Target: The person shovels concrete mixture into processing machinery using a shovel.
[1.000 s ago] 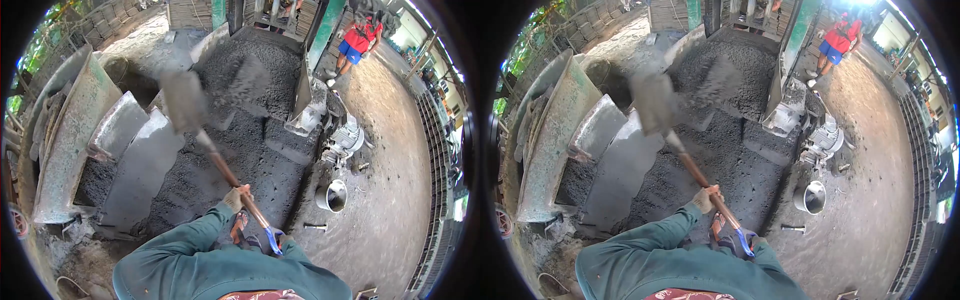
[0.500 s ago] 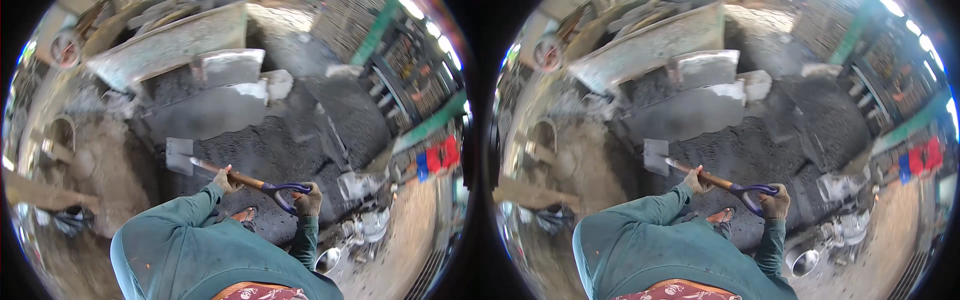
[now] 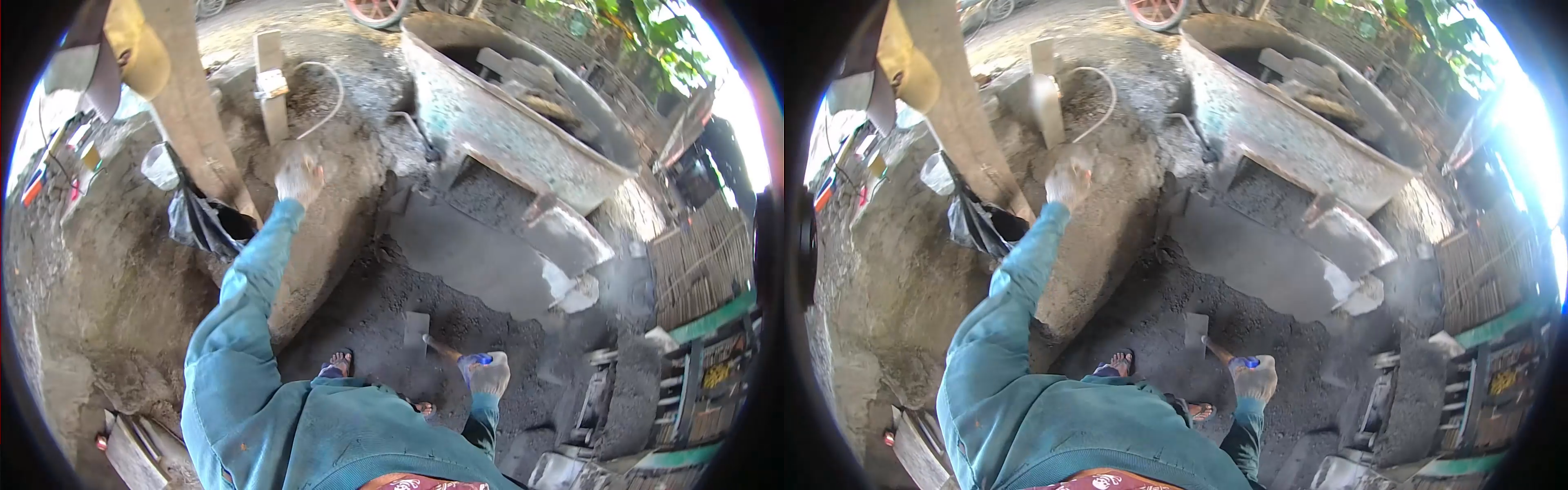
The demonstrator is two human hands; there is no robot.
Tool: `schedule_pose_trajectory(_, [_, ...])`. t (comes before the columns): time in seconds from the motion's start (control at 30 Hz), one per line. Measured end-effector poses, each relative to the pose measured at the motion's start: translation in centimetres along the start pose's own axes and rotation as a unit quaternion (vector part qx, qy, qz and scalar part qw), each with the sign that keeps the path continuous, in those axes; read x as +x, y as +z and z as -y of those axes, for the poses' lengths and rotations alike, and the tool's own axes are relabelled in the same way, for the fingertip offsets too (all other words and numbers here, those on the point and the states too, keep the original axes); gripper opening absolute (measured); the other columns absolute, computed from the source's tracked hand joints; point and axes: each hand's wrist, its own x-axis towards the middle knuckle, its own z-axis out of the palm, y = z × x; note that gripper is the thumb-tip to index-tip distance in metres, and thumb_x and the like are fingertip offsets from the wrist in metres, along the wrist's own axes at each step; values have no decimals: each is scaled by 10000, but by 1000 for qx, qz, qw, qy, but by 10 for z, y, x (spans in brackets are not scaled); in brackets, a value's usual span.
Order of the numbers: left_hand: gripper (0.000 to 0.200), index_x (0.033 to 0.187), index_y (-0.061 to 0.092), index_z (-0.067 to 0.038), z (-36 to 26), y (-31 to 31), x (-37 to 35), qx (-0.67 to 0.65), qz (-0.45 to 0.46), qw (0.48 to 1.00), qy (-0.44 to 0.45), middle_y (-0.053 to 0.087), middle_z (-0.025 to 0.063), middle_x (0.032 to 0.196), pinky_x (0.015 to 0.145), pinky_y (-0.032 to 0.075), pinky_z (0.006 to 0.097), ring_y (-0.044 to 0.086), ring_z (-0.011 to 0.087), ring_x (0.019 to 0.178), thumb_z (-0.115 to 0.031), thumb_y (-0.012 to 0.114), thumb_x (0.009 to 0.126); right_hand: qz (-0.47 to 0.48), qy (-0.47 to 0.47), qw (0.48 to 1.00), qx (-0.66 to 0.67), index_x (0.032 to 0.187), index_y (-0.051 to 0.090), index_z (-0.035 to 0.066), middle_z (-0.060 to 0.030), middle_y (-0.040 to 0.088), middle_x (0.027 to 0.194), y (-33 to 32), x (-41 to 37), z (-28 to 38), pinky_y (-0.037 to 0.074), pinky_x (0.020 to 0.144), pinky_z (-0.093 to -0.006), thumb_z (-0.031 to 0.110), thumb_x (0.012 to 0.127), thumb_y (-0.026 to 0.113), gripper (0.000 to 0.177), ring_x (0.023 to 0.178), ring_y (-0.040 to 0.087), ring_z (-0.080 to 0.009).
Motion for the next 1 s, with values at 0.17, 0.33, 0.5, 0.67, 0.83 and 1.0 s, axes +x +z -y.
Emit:
schedule_pose_trajectory(0.17, [387, 1147, 627, -110, 30, -64, 125, 84, -45, 995, -35, 677, 143, 1040, 795, 505, 472, 646, 336, 1003, -293, 678, 811, -17, 5, 1000, -10, 899, 649, 27, -202, 698, 849, 17, 1, 34, 544, 765, -413, 230, 734, 759, 284, 836, 701, -362])
schedule_pose_trajectory(0.33, [596, 1294, 528, -96, 37, -61, 193, 184, -12, 983, -24, 641, 141, 1158, 797, 497, 471, 635, 335, 1032, -267, 714, 754, -32, 33, 998, -38, 896, 649, 26, -210, 701, 847, 26, 15, 46, 544, 765, -421, 231, 744, 743, 272, 838, 703, -369])
schedule_pose_trajectory(0.5, [147, 934, 682, -83, 60, -27, 231, 115, -161, 979, 52, 686, 143, 919, 709, 560, 429, 680, 344, 866, -100, 628, 799, -44, 77, 992, -87, 900, 645, 24, -220, 703, 853, 18, 15, 61, 544, 767, -430, 238, 745, 729, 277, 851, 702, -384])
schedule_pose_trajectory(0.67, [102, 857, 697, -93, 60, -31, 233, 154, -169, 968, 101, 697, 136, 822, 657, 565, 420, 701, 305, 785, -73, 626, 787, -57, 136, 986, -72, 929, 645, 23, -234, 703, 891, 8, 18, 58, 544, 785, -438, 213, 770, 710, 256, 887, 696, -398])
schedule_pose_trajectory(0.83, [213, 927, 685, -103, 65, -17, 253, 211, -75, 972, 74, 718, 111, 864, 733, 553, 399, 708, 302, 847, -145, 695, 718, -42, 168, 979, -106, 991, 647, 26, -245, 702, 948, 2, 30, 49, 541, 815, -448, 200, 807, 684, 255, 935, 687, -413])
schedule_pose_trajectory(1.0, [166, 921, 721, -97, 50, -35, 249, 233, -36, 965, 114, 729, 112, 903, 746, 564, 403, 716, 286, 859, -129, 651, 774, -36, 168, 980, -103, 1017, 644, 25, -255, 699, 983, -4, 40, 46, 532, 854, -452, 188, 827, 650, 250, 973, 681, -417])
